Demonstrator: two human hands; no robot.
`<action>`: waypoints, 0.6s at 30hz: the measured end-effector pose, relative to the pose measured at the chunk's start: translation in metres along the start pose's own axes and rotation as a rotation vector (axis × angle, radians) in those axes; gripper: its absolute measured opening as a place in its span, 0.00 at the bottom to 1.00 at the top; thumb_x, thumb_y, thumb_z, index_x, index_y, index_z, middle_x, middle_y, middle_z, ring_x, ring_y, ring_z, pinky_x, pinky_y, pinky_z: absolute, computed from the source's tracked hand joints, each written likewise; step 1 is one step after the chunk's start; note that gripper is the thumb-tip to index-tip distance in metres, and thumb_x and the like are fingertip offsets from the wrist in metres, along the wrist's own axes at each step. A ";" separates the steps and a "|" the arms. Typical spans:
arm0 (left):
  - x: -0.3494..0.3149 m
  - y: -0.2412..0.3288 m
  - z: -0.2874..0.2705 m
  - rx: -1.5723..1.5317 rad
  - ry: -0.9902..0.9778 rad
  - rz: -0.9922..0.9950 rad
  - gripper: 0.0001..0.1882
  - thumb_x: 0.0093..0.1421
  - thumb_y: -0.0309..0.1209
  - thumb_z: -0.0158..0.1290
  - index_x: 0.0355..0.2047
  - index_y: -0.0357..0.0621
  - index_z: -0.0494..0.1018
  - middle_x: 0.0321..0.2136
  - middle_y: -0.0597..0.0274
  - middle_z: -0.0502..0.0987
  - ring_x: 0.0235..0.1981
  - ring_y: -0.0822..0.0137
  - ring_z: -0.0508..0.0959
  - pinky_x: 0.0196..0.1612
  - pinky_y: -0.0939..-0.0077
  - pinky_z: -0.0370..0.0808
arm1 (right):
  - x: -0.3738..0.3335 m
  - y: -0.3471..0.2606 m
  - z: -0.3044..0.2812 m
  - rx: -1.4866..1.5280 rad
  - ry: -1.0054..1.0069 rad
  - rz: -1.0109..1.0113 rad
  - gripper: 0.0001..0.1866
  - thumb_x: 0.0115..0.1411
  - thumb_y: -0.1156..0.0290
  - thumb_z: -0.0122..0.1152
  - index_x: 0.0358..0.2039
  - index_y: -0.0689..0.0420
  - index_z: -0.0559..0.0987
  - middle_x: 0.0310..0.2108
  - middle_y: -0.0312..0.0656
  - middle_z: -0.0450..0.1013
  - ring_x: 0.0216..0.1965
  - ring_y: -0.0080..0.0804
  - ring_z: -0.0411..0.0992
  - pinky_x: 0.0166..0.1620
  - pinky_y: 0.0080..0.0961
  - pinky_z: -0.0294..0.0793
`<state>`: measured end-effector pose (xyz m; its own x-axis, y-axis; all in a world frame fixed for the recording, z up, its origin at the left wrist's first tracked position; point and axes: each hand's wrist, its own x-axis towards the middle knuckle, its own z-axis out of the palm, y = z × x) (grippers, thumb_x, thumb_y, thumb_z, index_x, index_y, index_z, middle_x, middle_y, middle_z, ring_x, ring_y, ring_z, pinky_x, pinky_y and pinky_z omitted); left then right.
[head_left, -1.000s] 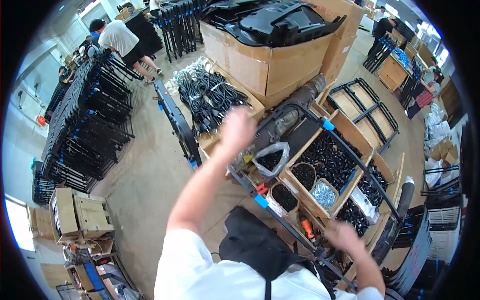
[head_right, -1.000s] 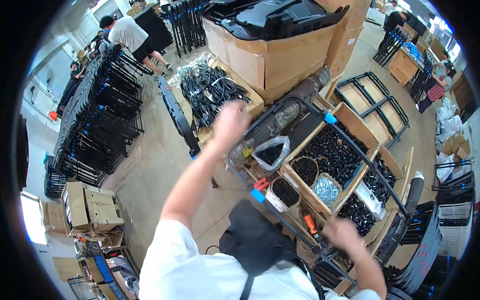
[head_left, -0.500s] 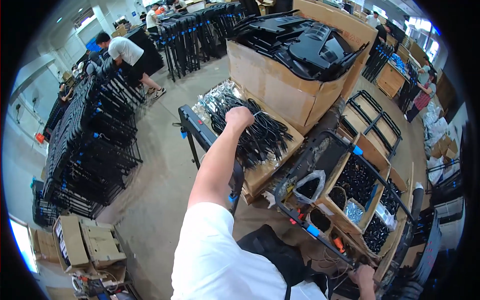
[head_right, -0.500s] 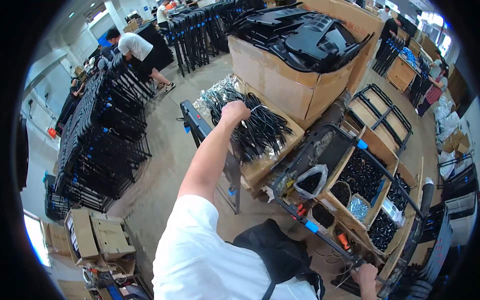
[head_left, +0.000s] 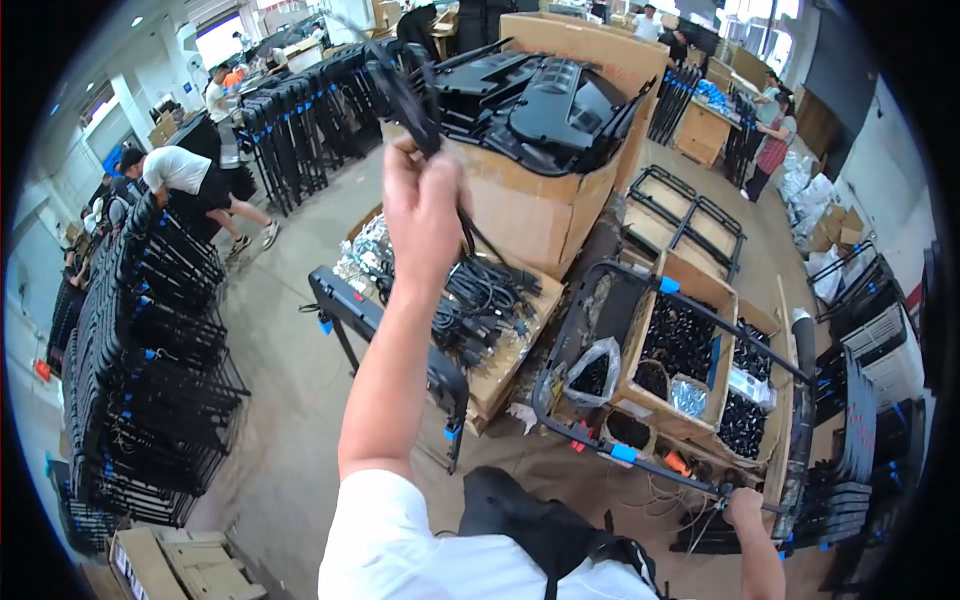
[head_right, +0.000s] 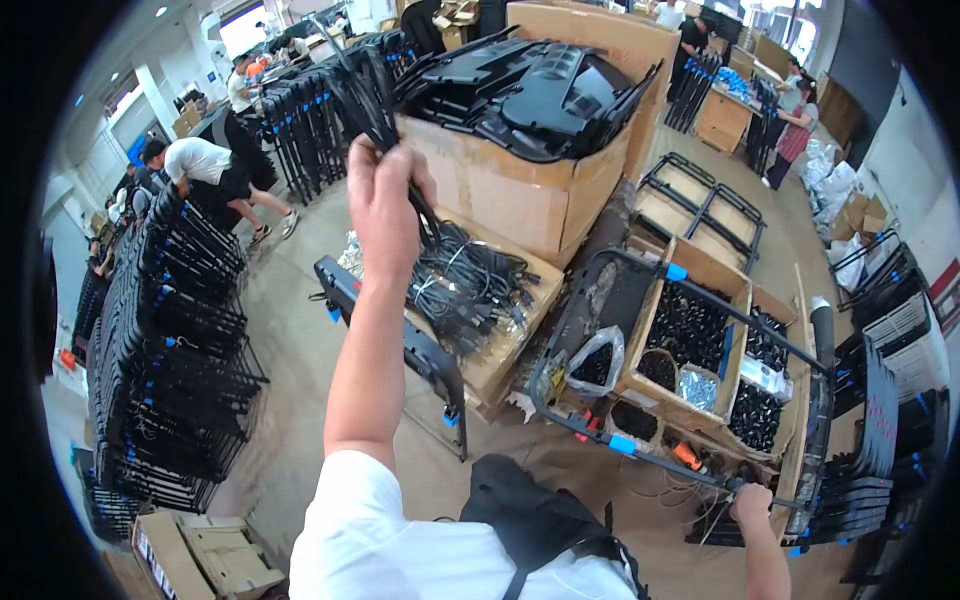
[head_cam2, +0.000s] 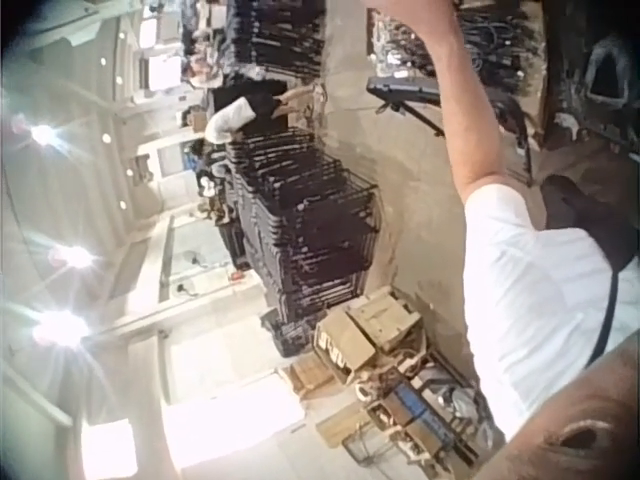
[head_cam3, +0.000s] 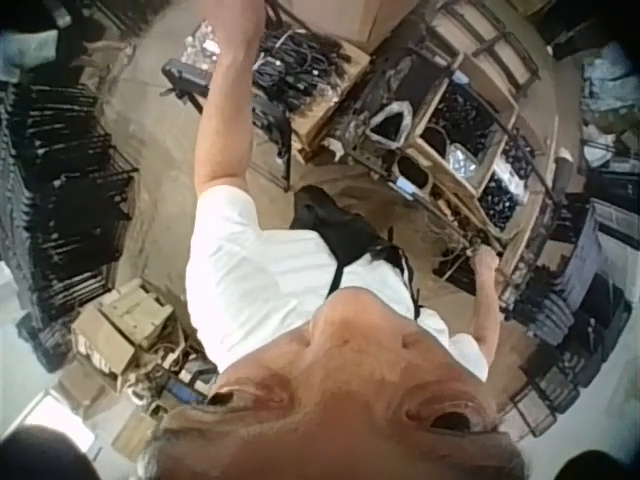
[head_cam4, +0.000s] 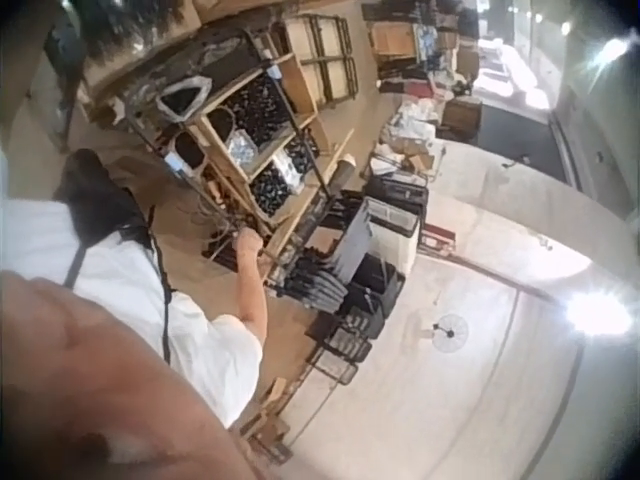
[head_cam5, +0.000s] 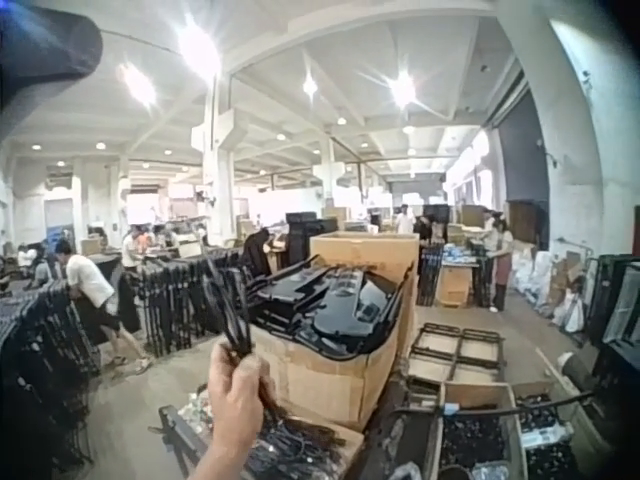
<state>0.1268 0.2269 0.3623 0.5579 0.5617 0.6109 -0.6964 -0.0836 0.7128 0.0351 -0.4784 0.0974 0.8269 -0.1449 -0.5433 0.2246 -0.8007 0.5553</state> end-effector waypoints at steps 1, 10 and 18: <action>-0.014 0.009 0.006 0.024 -0.056 -0.038 0.10 0.71 0.30 0.48 0.48 0.37 0.66 0.27 0.64 0.72 0.21 0.75 0.70 0.25 0.80 0.69 | 0.001 -0.014 -0.007 0.256 0.351 0.087 0.17 0.53 0.65 0.67 0.44 0.51 0.87 0.41 0.45 0.85 0.41 0.43 0.85 0.44 0.40 0.84; -0.226 -0.060 0.083 0.065 -0.568 -0.400 0.15 0.72 0.37 0.56 0.49 0.40 0.68 0.29 0.62 0.73 0.30 0.68 0.74 0.36 0.66 0.75 | -0.014 0.002 0.027 0.138 0.115 -0.052 0.20 0.57 0.66 0.65 0.51 0.54 0.83 0.48 0.49 0.83 0.48 0.45 0.83 0.49 0.39 0.82; -0.353 -0.084 0.101 0.265 -0.932 -0.633 0.20 0.73 0.44 0.53 0.50 0.38 0.70 0.33 0.44 0.80 0.35 0.45 0.83 0.41 0.55 0.78 | 0.006 0.002 0.021 0.180 0.008 -0.034 0.16 0.56 0.66 0.63 0.45 0.56 0.78 0.38 0.52 0.83 0.42 0.55 0.83 0.44 0.52 0.82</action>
<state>0.0337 -0.0474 0.1219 0.9664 -0.2506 0.0574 -0.1184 -0.2359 0.9645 0.0296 -0.4925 0.0822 0.8247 -0.1119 -0.5543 0.1571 -0.8963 0.4146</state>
